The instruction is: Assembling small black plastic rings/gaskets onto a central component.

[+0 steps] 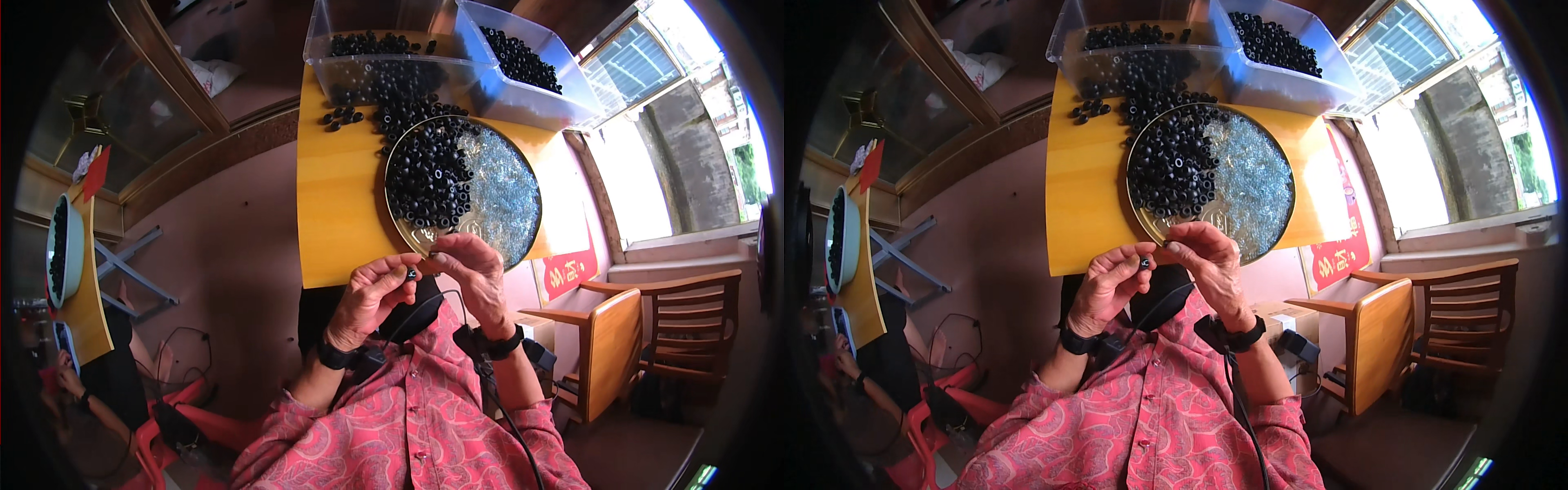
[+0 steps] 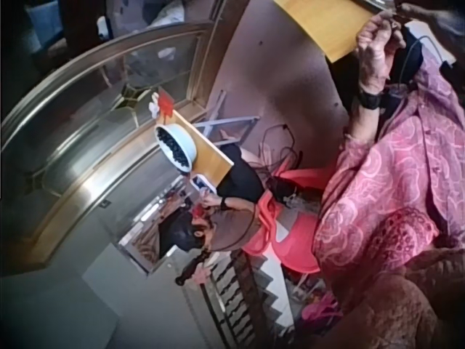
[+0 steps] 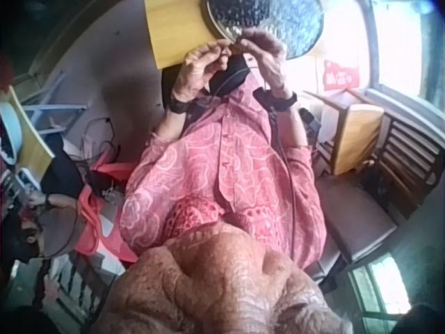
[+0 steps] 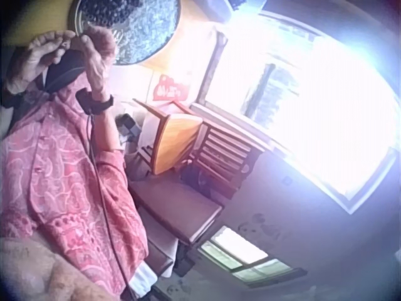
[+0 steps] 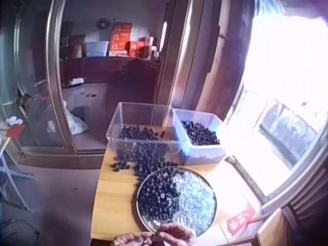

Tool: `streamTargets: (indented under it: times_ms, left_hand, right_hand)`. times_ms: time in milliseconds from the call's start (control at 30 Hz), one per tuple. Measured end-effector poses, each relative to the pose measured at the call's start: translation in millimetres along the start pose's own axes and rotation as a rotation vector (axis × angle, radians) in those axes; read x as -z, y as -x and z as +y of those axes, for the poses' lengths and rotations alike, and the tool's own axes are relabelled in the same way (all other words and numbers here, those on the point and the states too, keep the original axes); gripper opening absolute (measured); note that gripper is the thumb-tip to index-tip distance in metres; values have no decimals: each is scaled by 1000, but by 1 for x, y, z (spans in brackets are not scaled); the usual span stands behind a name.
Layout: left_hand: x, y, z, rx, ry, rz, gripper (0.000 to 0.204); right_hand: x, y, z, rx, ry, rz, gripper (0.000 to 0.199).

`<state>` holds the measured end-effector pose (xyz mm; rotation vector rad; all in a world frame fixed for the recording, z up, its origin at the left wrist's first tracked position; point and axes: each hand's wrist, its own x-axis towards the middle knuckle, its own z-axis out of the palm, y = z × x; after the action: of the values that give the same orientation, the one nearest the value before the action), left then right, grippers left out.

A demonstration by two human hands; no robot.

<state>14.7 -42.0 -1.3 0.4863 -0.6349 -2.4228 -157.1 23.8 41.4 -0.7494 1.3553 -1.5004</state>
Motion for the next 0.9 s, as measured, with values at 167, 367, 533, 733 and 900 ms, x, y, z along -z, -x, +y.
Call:
streamTargets:
  times_ms: [167, 367, 533, 733, 900]
  left_hand:
    - [-6, -3, -5, 13, -30, -20, 27]
    - [-7, -3, -8, 26, -42, -17, 27]
    - [-11, 0, -4, 22, -51, -5, 26]
    - [-11, 0, -5, 54, -69, 33, 27]
    - [-11, 1, -6, 50, -109, 30, 27]
  right_hand:
    - [0, 10, 5, 13, -84, 21, 22]
    - [0, 15, 11, 99, -136, 39, 24]
    - [-3, 17, -1, 511, 657, 21, 27]
    - [-9, 21, -7, 598, 860, 8, 26]
    - [-11, 26, -6, 520, 839, 47, 26]
